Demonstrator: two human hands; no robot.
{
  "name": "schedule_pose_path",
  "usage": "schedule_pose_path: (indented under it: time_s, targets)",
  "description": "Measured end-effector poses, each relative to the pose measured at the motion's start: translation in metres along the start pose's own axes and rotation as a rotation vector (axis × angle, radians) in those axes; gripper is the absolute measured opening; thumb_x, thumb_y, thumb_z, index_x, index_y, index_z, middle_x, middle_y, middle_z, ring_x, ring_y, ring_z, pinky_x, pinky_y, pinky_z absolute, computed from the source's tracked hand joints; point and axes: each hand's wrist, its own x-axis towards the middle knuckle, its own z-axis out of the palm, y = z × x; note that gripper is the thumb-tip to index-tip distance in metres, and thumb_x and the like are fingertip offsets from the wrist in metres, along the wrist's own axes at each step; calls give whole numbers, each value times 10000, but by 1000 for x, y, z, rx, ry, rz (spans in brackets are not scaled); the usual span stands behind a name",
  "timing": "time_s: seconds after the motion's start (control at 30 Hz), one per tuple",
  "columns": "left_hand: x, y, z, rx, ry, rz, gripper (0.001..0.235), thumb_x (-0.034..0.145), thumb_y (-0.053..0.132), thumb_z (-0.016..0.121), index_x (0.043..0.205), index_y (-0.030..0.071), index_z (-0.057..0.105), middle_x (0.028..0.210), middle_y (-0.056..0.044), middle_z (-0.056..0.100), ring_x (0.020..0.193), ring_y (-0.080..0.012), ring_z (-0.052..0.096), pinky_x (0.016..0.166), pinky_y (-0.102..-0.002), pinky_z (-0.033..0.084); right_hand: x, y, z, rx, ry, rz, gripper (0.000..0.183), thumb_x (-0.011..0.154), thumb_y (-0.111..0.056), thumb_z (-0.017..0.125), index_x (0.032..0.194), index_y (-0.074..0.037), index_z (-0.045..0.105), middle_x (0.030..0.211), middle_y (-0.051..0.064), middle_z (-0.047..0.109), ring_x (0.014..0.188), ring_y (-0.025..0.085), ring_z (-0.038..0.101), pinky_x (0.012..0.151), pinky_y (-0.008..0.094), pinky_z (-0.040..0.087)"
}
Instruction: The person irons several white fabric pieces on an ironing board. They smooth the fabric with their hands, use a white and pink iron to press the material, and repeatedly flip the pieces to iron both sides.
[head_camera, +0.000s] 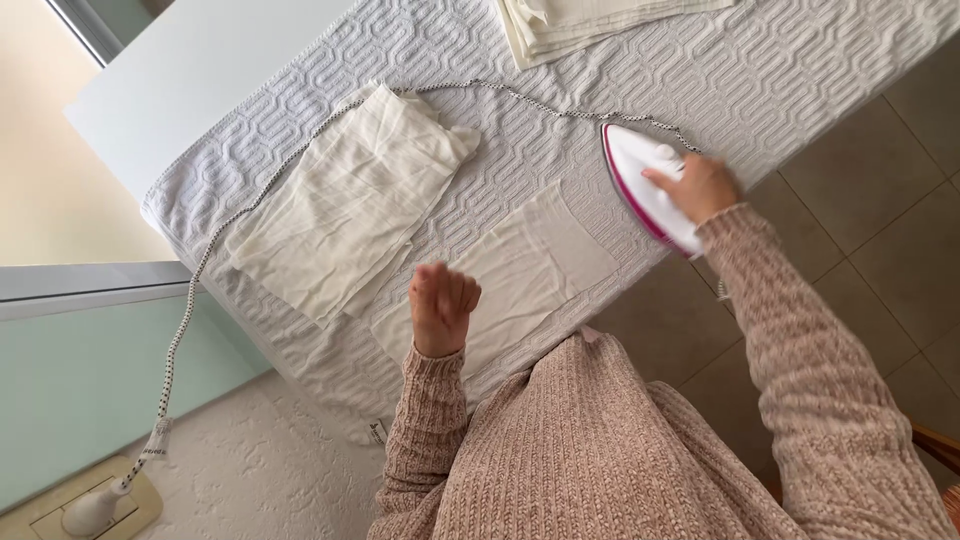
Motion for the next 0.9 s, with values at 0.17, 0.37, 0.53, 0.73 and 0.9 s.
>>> schedule_pose_path:
  time_s: [0.17, 0.37, 0.53, 0.73, 0.9]
  targets:
    - [-3, 25, 35, -116, -290, -71, 843, 938, 802, -8, 384, 231, 271, 324, 35, 211, 294, -134, 155, 361, -277, 191, 14, 13, -9, -58, -53, 20, 792, 901, -759, 605, 1072, -2, 763, 1006, 309, 743, 1023, 503, 692, 823, 589, 561]
    - [11, 1, 24, -326, -336, -351, 843, 887, 880, 47, 426, 218, 292, 348, 21, 235, 345, -116, 193, 396, -268, 194, 14, 15, -3, -61, -44, 16, 750, 918, -738, 602, 1064, -21, 769, 988, 300, 744, 1011, 494, 698, 794, 579, 570]
    - [13, 10, 39, -282, -306, -368, 859, 875, 885, 83, 413, 198, 312, 348, 34, 229, 341, -117, 208, 380, -257, 173, 22, 21, 1, -48, -48, 28, 728, 909, -748, 601, 1101, -69, 778, 998, 286, 749, 1030, 486, 696, 813, 561, 568]
    - [16, 21, 57, -313, -210, -256, 1140, 911, 851, 110, 1512, -85, 356, 400, 36, 256, 370, -83, 205, 423, -236, 209, 23, 22, 1, -41, -46, 33, 720, 900, -762, 593, 1128, -106, 782, 1001, 267, 756, 1031, 471, 701, 806, 557, 571]
    - [18, 16, 63, -237, -104, -217, 1176, 897, 865, 119, 1594, -83, 124, 414, 46, 388, 316, -59, 235, 363, -201, 229, 22, 22, 2, -29, -23, 17, 698, 901, -748, 608, 1112, -106, 783, 976, 261, 757, 1012, 479, 705, 798, 563, 569]
